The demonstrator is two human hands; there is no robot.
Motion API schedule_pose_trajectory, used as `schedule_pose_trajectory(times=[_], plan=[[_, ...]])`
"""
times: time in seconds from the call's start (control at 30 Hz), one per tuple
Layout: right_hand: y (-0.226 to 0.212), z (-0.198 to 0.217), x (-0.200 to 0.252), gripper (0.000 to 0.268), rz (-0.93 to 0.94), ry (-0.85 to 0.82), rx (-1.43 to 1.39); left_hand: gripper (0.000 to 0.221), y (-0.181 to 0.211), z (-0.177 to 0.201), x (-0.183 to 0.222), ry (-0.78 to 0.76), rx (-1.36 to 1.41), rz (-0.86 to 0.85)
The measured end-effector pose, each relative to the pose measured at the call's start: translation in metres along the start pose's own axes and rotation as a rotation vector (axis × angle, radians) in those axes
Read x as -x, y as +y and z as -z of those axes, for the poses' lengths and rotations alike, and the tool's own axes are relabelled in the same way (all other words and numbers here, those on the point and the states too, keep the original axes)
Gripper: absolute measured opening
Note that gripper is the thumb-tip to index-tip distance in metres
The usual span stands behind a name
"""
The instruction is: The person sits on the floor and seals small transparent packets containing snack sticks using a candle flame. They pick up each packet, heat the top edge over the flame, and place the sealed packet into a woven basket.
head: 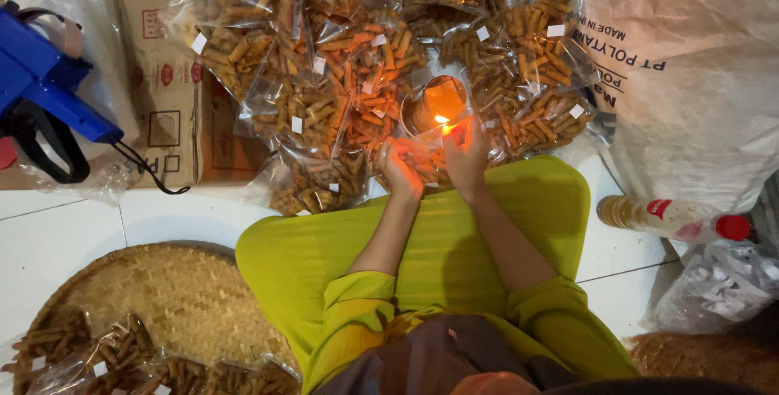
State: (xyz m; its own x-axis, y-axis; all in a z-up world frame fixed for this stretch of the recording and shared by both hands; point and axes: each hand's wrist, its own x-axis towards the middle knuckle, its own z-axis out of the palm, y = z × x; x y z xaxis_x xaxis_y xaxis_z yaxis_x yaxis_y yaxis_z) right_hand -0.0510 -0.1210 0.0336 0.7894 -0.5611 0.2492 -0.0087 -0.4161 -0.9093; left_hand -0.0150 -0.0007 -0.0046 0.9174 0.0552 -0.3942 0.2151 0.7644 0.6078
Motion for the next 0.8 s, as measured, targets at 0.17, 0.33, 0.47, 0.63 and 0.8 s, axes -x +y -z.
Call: schedule_pose_trajectory(times=[0.17,0.33,0.47,0.63,0.8], plan=[[-0.011,0.009,-0.001,0.026,0.088,0.051,-0.130,0.015,0.008,-0.004,0.007,-0.111,-0.064,-0.074],[-0.044,0.069,0.001,0.037,-0.007,-0.290,-0.462,0.021,0.008,-0.004,0.018,-0.182,-0.209,-0.099],[-0.065,0.107,0.008,0.027,0.187,-0.373,-0.030,0.013,0.007,-0.006,0.027,-0.376,-0.257,-0.179],[-0.067,0.109,0.014,0.035,0.373,-0.351,0.005,0.015,0.018,-0.008,0.032,-0.363,-0.280,-0.157],[-0.067,0.100,0.024,0.080,0.181,-0.107,-0.392,0.017,0.023,-0.001,0.037,-0.376,-0.365,-0.213]])
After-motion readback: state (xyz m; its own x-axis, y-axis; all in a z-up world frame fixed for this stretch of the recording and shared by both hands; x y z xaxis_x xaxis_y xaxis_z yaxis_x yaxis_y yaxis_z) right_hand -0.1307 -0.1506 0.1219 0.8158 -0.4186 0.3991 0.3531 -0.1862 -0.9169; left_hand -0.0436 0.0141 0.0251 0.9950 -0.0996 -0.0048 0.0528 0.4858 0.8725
